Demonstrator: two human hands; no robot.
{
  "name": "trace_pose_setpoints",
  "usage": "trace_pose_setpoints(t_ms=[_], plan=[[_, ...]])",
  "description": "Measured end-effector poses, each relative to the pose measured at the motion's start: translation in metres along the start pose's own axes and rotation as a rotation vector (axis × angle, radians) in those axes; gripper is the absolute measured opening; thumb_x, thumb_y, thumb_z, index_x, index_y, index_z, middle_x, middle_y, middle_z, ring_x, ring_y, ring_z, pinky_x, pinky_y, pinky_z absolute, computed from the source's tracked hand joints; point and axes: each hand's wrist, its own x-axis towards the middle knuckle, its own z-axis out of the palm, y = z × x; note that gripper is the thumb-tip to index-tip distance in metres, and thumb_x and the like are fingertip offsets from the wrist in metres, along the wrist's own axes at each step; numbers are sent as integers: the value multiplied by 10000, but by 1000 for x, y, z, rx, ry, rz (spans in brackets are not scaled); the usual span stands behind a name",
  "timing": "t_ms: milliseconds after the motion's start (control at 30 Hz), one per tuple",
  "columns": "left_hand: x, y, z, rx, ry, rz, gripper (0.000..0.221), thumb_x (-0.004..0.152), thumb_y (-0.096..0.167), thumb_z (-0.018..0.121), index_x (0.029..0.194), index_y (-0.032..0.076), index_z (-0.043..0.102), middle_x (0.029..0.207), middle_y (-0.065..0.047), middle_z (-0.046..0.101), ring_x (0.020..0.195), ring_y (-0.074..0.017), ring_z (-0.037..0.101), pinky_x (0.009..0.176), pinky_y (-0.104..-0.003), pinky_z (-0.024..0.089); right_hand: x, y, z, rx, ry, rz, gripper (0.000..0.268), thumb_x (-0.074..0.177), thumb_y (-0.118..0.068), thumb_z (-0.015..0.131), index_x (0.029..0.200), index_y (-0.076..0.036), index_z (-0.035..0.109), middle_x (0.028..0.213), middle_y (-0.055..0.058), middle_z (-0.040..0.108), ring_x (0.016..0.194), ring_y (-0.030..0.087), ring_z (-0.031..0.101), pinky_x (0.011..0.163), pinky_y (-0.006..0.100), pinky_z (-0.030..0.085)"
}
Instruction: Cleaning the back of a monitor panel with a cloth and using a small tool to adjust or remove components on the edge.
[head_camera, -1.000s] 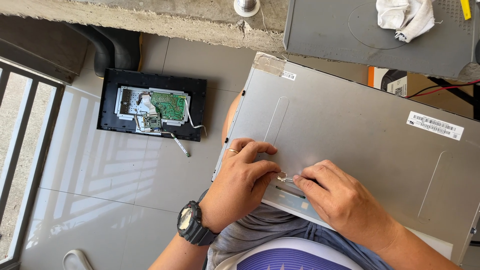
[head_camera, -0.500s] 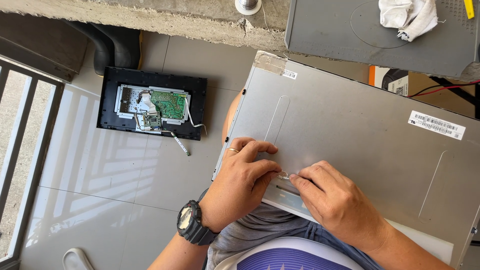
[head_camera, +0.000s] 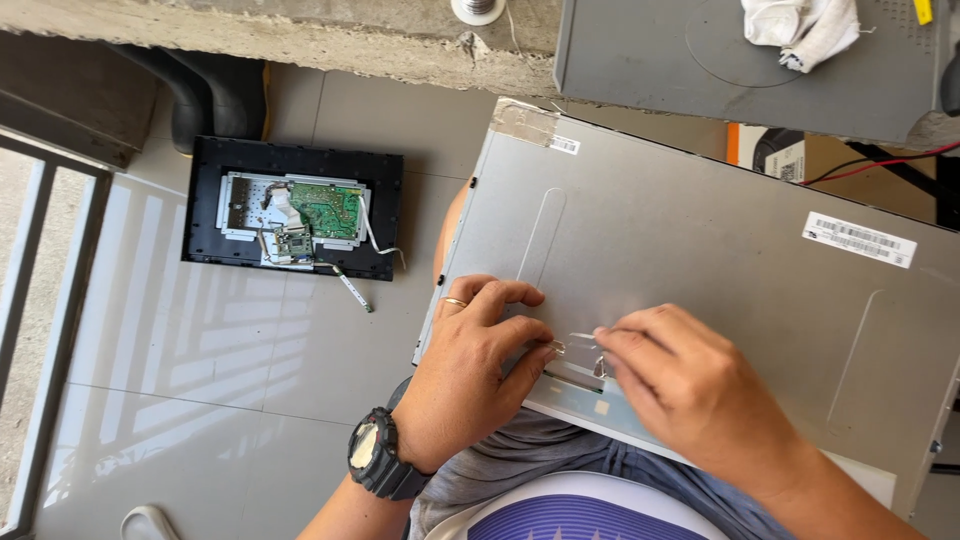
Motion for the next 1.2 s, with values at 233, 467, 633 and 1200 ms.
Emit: trace_pose_setpoints(t_ms=[233, 467, 633, 1200], plan=[[0, 0, 8, 58, 34, -53, 88, 1044, 208, 833, 961, 187, 812, 1311, -34, 718, 1218, -409, 585, 1060, -521, 499, -34, 10, -23, 11, -61, 15, 54, 1037, -27, 802, 1086, -6, 796, 1061, 95, 724, 846, 223, 714, 773, 360, 629], [3, 0, 11, 73, 29, -41, 72, 1027, 189, 833, 963, 189, 800, 1302, -44, 724, 1210, -399, 604, 1072, -502, 480, -45, 7, -15, 10, -34, 19, 98, 1034, 45, 779, 1128, 21, 788, 1062, 124, 706, 880, 263, 694, 758, 368, 624], [4, 1, 11, 68, 25, -42, 88, 1035, 198, 830, 953, 188, 802, 1306, -49, 731, 1212, -396, 607, 1081, -502, 472, -42, 2, -18, -22, -30, -4, 68, 1035, 46, 798, 1095, 28, 770, 1005, 115, 685, 811, 249, 653, 701, 365, 600], [2, -1, 7, 57, 22, -37, 76, 1042, 204, 825, 971, 186, 807, 1309, -41, 729, 1205, -385, 603, 1077, -504, 472, -46, 3, -13, 20, -38, 33, 36, 1040, 15, 796, 1064, 21, 770, 1026, 112, 687, 815, 234, 669, 726, 350, 605]])
